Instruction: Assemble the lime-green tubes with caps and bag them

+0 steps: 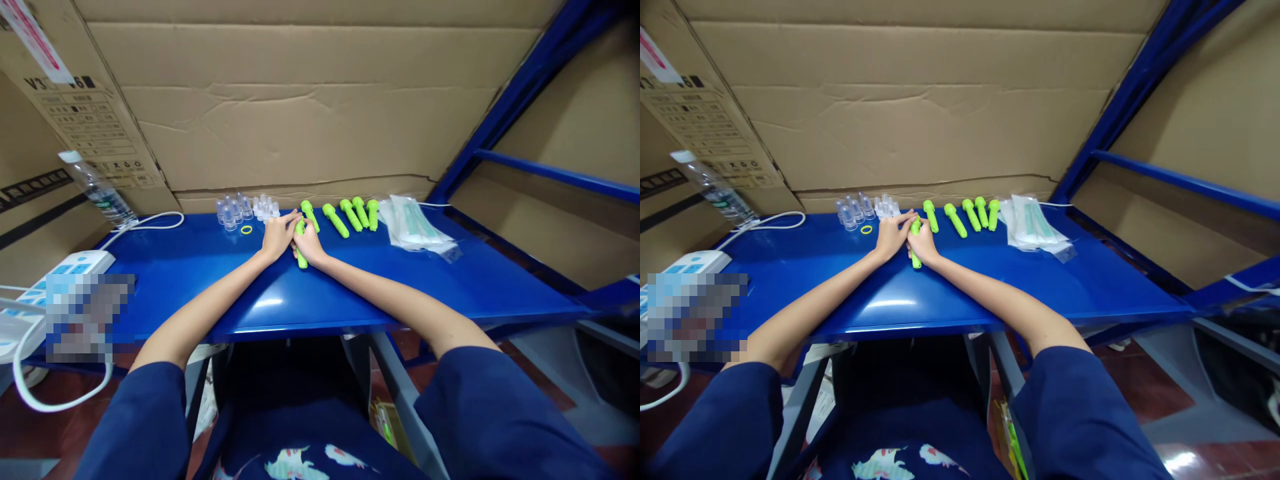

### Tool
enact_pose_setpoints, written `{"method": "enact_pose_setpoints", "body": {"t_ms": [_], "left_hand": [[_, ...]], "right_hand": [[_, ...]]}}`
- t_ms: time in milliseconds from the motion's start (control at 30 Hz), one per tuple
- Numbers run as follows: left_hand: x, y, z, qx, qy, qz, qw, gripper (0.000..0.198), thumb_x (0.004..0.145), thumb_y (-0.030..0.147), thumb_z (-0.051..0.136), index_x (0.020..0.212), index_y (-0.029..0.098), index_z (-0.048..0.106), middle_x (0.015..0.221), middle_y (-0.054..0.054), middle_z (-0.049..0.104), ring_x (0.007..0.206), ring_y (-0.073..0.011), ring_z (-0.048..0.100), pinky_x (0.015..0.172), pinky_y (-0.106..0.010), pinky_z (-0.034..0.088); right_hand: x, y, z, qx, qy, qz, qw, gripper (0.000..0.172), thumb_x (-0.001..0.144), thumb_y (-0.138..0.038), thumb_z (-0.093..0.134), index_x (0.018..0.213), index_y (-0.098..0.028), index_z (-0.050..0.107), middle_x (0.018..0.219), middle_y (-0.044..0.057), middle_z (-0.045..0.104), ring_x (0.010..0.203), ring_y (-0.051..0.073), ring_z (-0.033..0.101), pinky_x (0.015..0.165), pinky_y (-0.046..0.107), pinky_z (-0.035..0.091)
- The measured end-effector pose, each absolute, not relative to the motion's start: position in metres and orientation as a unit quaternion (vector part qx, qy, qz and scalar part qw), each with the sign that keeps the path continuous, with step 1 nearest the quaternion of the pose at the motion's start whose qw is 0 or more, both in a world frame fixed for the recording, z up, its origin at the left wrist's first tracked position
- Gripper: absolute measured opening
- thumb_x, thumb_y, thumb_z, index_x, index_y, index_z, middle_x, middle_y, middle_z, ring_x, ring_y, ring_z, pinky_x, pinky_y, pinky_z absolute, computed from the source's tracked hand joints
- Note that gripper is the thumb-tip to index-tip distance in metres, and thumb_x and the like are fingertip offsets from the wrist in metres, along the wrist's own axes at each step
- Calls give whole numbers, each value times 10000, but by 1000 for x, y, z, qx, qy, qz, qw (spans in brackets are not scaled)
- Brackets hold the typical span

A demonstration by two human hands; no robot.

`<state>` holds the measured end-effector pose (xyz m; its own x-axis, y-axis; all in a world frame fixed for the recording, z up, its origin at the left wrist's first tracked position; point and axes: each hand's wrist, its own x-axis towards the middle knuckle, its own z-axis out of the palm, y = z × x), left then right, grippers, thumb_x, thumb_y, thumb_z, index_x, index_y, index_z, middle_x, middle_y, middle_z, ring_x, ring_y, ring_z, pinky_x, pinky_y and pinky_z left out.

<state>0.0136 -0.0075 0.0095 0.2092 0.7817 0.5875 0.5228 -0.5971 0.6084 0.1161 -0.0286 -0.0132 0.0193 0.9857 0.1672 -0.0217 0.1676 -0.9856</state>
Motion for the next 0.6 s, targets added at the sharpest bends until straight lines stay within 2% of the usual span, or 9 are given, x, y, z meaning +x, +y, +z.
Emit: {"method": "enact_pose_setpoints", "body": {"t_ms": [133, 333, 467, 600], "left_hand": [[12, 1, 9, 785, 406, 447, 138, 252, 955, 246, 616, 1144, 237, 784, 1266, -55, 716, 1084, -285, 741, 1032, -425, 553], [-1, 14, 11, 807, 353, 459, 118, 353, 983, 223, 514, 1277, 239, 709, 1424, -49, 618, 1316, -245, 613, 1150, -407, 466], [-6, 18, 7, 826, 308, 454, 130, 401, 1007, 248, 444, 1348, 208, 652, 1476, -75, 582, 1416, -215, 516, 1214, -403, 389], [-8, 17, -6, 809, 303, 484, 139, 472, 1027, 289, 393, 1469, 188, 524, 1561, -100, 490, 1466, -204, 454, 1233, -387, 355]], "right_hand": [[116, -21, -14, -475, -525, 435, 556, 384, 973, -473, 553, 1171, -243, 319, 486, -146, 430, 307, 121, 428, 296, 201, 364], [113, -4, -10, -467, -559, 385, 566, 463, 966, -513, 528, 1263, -235, 307, 548, -110, 438, 345, 134, 451, 326, 241, 409], [112, -1, -11, -442, -551, 418, 571, 483, 988, -520, 433, 1335, -251, 232, 582, -107, 438, 370, 145, 468, 355, 255, 448], [115, -5, -15, -429, -578, 411, 560, 545, 985, -485, 438, 1412, -260, 185, 776, -30, 576, 444, 146, 547, 432, 301, 537]]}}
